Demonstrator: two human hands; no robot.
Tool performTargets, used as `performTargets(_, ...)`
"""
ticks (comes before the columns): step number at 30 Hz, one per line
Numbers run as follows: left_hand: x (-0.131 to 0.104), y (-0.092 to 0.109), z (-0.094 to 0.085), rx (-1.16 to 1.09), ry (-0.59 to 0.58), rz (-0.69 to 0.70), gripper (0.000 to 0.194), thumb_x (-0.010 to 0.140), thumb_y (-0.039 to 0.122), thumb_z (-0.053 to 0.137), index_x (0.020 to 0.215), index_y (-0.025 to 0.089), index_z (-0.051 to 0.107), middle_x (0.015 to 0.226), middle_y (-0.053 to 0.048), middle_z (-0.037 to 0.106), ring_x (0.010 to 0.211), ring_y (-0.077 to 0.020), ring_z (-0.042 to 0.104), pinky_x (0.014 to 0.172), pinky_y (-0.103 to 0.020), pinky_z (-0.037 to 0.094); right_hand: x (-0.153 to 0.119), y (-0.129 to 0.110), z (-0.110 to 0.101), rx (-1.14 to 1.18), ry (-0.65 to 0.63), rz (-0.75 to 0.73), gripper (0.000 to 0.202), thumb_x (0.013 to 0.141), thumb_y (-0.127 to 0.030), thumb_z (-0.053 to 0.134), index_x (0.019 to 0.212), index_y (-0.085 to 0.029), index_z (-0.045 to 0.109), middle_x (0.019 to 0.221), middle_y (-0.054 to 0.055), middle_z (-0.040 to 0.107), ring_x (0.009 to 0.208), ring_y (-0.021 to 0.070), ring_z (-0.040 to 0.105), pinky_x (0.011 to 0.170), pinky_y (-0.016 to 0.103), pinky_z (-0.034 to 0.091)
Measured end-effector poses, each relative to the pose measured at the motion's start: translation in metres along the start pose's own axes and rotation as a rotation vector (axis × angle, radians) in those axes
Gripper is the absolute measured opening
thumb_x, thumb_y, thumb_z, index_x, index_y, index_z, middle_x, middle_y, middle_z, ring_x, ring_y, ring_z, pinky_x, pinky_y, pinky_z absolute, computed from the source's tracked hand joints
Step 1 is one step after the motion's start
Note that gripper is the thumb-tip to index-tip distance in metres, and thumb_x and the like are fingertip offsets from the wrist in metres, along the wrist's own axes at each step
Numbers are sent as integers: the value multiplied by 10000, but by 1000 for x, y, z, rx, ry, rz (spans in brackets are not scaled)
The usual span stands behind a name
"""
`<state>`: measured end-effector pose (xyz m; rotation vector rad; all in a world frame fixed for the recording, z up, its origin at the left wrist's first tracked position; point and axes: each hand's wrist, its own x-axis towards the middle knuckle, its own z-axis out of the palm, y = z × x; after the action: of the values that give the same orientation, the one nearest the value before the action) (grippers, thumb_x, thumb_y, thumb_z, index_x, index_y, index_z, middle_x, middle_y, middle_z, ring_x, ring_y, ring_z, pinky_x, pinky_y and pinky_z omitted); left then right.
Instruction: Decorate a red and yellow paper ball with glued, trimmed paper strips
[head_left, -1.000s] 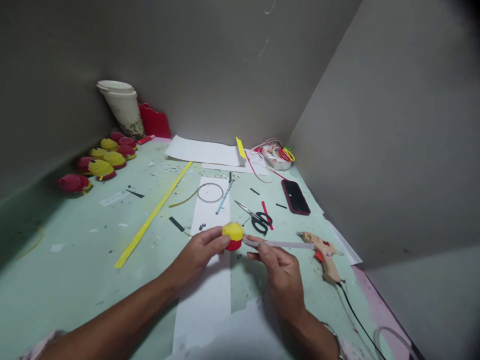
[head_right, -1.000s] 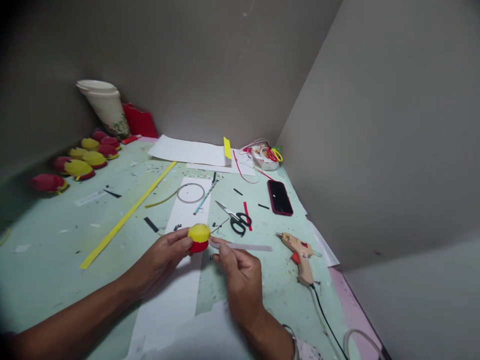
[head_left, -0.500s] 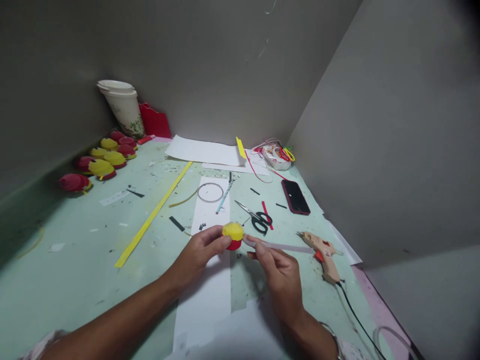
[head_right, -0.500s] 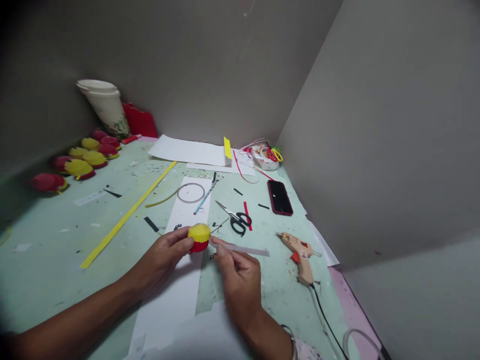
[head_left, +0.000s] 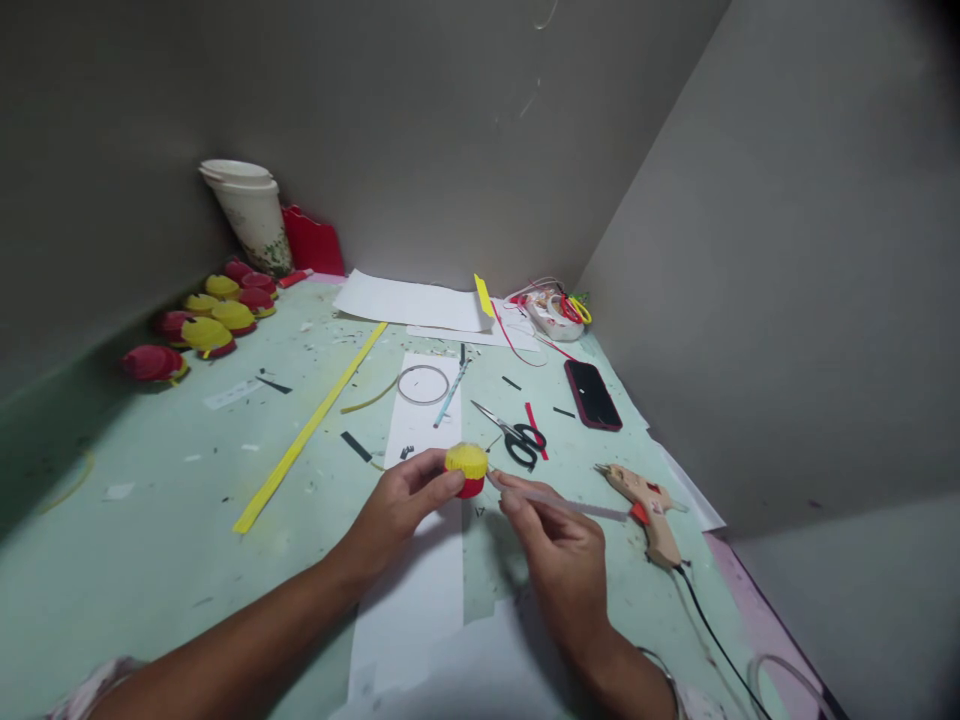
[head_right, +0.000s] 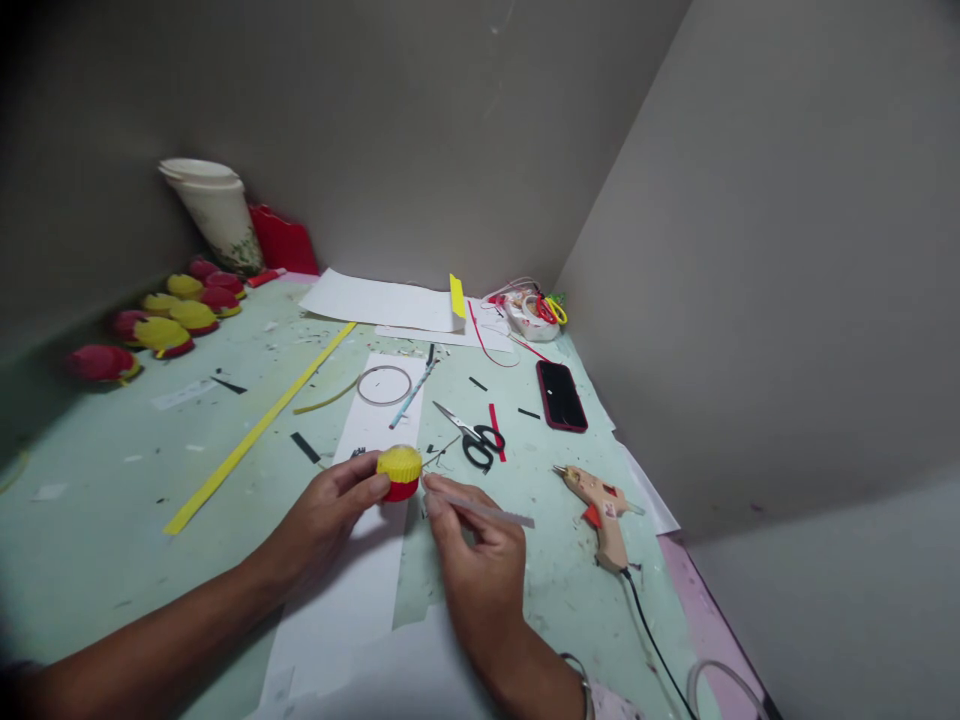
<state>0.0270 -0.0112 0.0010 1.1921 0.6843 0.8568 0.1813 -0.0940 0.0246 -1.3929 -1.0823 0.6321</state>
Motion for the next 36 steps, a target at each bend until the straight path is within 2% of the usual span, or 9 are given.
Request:
performTargets(6, 0, -1, -1, 20, 1, 21, 236, 893, 371, 644, 1049, 210, 716, 1075, -78, 723, 1034, -260, 617, 957, -401, 422, 0, 0, 0, -5, -37, -55, 162, 851, -249, 676, 940, -269, 810, 964, 20, 805, 916, 197, 749, 846, 300, 603)
performTargets(24, -1, 5, 2, 58, 13, 32, 200, 883, 364, 659, 985, 196, 694, 989, -65, 708, 967, -242, 625, 900, -377, 457, -3, -2, 3, 7, -29, -81, 194, 837, -213, 681, 973, -268, 807, 969, 36, 803, 924, 220, 755, 863, 342, 616)
performTargets(36, -1, 5, 3, 69, 37, 25, 201, 866, 363, 683, 979, 196, 692, 982, -58, 710, 956, -238, 623, 888, -369, 450, -5, 3, 3, -45, -22, -179, 224, 852, -190, 674, 1016, -288, 792, 1015, 25, 796, 952, 212, 750, 893, 351, 608)
